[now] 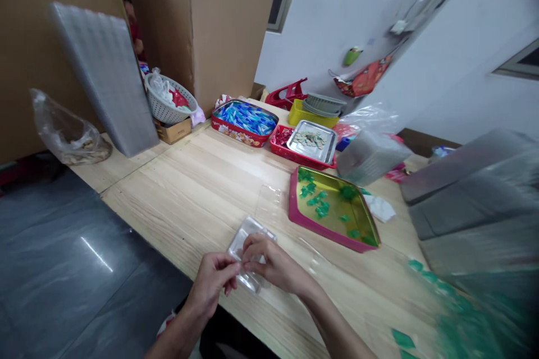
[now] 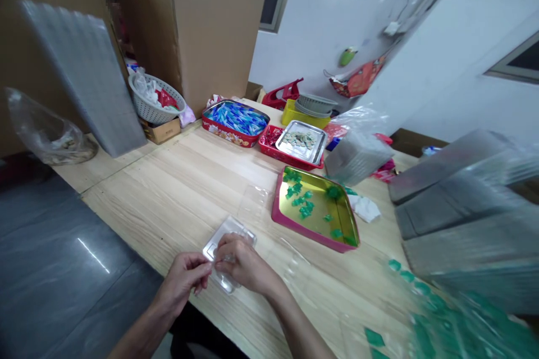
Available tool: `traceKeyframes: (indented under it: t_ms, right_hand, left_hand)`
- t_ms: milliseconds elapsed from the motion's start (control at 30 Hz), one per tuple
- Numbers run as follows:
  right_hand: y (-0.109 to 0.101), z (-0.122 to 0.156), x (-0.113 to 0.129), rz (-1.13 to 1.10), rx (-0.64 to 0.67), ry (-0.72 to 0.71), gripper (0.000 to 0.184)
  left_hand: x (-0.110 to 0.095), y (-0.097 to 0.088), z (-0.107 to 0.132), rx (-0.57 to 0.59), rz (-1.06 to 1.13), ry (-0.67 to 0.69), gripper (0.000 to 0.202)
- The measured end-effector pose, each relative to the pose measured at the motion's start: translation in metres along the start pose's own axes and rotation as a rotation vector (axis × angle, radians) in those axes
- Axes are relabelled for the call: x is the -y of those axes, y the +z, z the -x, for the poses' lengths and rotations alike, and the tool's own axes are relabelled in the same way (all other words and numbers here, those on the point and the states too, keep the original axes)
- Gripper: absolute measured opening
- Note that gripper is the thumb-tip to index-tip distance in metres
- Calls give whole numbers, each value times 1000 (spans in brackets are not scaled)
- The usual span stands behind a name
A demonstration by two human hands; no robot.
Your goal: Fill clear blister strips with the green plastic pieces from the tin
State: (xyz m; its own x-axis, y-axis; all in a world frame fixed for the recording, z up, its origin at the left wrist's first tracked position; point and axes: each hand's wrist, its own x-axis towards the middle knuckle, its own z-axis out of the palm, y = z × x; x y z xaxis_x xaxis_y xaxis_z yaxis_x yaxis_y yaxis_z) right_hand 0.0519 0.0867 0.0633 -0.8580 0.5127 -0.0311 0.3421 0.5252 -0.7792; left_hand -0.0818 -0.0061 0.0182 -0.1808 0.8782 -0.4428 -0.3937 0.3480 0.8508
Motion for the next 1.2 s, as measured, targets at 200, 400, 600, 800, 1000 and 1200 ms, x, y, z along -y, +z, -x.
traceKeyframes:
  t_ms: [200, 400, 600, 800, 1000, 1200]
  right_hand:
    - [0, -3, -2, -4, 15, -13, 12]
    - [3, -1, 5, 137, 16, -56, 17]
    - [-19, -1, 19, 304, -215, -168, 18]
    - [-42, -20, 22, 750, -534, -253, 19]
    - [-24, -17, 10, 453, -233, -155, 3]
    - [-7, -2, -9, 43, 31, -69, 5]
  left_hand:
    - [3, -1, -1, 6, -6, 10, 20]
    - [4, 1, -2, -38, -21, 3, 16]
    - [9, -5, -3, -64, 28, -8, 12]
    - [12, -6, -1, -32, 39, -23, 18]
    - [10, -3, 0, -17, 56, -15, 19]
    - [7, -2, -1, 15, 53, 1, 21]
